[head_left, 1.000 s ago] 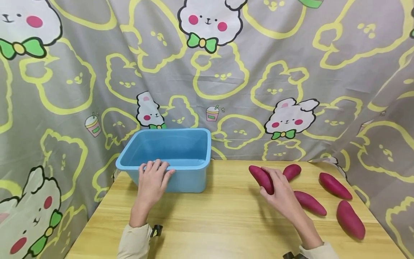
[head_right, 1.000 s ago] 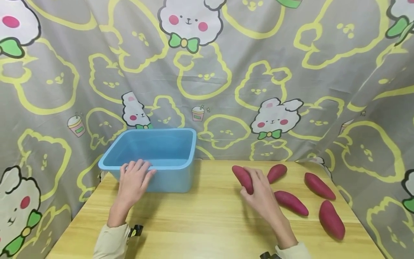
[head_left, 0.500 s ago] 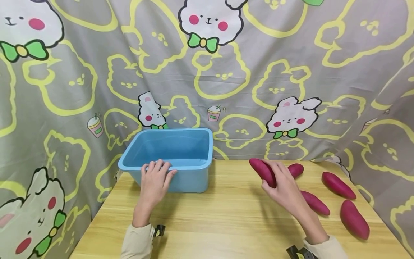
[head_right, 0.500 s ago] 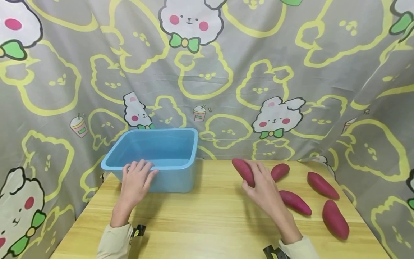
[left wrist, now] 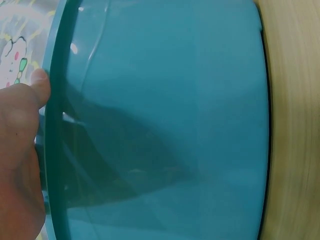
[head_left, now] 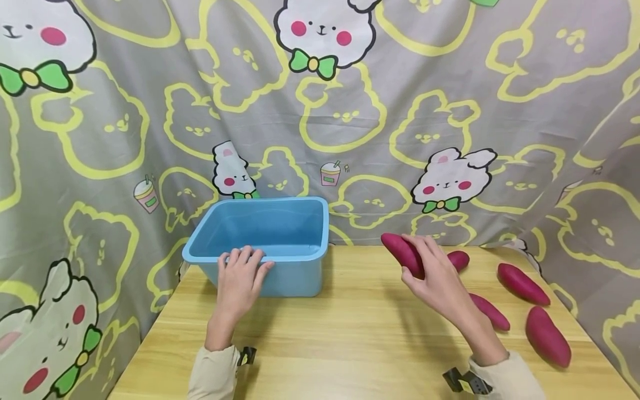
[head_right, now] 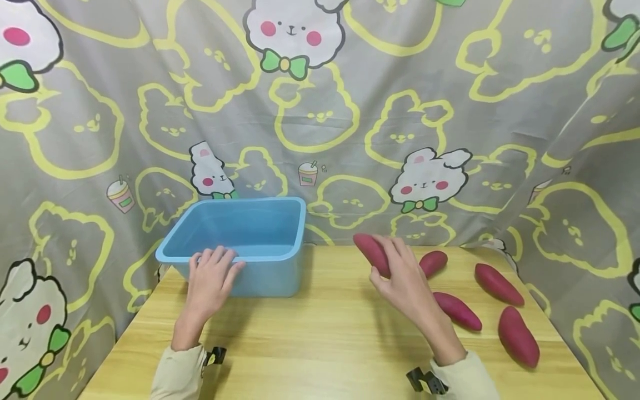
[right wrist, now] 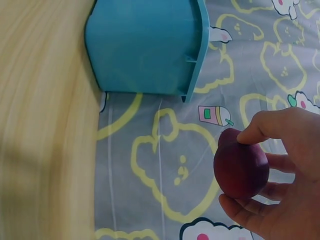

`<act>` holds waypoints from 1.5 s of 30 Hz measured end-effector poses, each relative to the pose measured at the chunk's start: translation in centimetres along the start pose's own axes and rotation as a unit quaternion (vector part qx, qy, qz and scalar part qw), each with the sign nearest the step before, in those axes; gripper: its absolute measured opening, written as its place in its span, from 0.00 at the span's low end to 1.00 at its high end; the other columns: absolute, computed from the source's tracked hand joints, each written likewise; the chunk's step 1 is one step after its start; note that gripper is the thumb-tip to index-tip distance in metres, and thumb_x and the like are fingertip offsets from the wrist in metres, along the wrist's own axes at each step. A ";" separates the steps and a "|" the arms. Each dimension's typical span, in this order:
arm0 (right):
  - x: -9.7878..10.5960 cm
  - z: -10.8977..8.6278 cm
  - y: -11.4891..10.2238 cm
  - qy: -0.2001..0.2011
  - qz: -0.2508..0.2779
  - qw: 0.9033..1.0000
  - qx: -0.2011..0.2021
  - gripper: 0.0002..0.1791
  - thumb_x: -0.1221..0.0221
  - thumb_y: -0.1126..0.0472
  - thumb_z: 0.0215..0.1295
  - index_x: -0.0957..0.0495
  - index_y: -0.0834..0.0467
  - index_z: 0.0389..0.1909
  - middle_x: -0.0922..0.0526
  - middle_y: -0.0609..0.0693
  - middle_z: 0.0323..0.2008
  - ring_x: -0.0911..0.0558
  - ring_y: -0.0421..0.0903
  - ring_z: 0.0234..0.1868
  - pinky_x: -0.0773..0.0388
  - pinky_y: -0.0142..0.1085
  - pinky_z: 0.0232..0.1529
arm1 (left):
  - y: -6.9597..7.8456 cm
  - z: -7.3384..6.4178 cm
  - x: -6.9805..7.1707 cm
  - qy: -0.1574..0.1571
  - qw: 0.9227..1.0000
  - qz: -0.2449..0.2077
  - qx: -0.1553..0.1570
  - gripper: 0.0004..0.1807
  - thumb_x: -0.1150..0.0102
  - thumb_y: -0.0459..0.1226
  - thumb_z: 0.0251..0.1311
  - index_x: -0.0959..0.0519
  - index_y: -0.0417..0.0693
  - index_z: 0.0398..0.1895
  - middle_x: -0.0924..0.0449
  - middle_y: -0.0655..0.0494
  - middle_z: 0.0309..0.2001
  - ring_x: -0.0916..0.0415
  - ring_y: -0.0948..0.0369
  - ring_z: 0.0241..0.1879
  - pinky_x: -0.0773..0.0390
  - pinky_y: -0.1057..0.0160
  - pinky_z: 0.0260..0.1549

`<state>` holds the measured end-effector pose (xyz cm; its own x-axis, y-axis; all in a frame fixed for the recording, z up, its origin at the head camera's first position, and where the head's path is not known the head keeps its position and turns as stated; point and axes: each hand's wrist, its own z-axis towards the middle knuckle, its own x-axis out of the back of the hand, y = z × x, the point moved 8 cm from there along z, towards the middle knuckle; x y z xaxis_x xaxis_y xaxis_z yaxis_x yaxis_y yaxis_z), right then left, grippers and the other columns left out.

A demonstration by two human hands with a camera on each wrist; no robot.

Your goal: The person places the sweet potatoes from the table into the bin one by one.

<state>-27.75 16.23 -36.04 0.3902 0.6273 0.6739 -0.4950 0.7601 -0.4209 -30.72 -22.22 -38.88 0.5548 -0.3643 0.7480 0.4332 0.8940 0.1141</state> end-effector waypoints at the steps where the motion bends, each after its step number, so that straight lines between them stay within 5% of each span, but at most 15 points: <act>1: 0.1 0.2 -0.1 0.000 0.000 1.000 -0.001 0.36 0.32 0.66 0.56 0.28 0.56 0.68 0.24 0.55 0.57 0.25 0.51 0.46 0.23 0.47 0.35 | 0.0 0.0 0.1 0.001 1.000 0.000 -0.001 0.13 0.45 0.49 0.74 0.23 0.50 0.41 0.25 0.49 0.41 0.31 0.44 0.46 0.42 0.35 0.56; 24: 1.6 3.0 -2.5 0.010 0.007 0.999 0.040 0.35 0.33 0.67 0.56 0.27 0.56 0.68 0.24 0.56 0.55 0.24 0.53 0.46 0.22 0.49 0.36 | 0.8 0.6 -0.4 -0.010 1.000 -0.006 -0.002 0.12 0.46 0.49 0.75 0.25 0.51 0.40 0.25 0.50 0.42 0.31 0.45 0.47 0.43 0.36 0.56; 45: -0.9 5.5 -4.6 -0.019 0.017 0.998 0.051 0.36 0.31 0.64 0.58 0.29 0.56 0.70 0.25 0.58 0.58 0.23 0.56 0.49 0.20 0.51 0.39 | 0.1 0.0 -0.1 -0.009 1.000 -0.006 0.007 0.12 0.45 0.49 0.75 0.25 0.52 0.39 0.26 0.50 0.41 0.32 0.45 0.46 0.43 0.36 0.56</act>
<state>-30.12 11.25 -31.43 0.3429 0.6448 0.6831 -0.5857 0.7153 -0.3812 -30.72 -22.16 -38.93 0.5367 -0.3701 0.7583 0.4291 0.8935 0.1324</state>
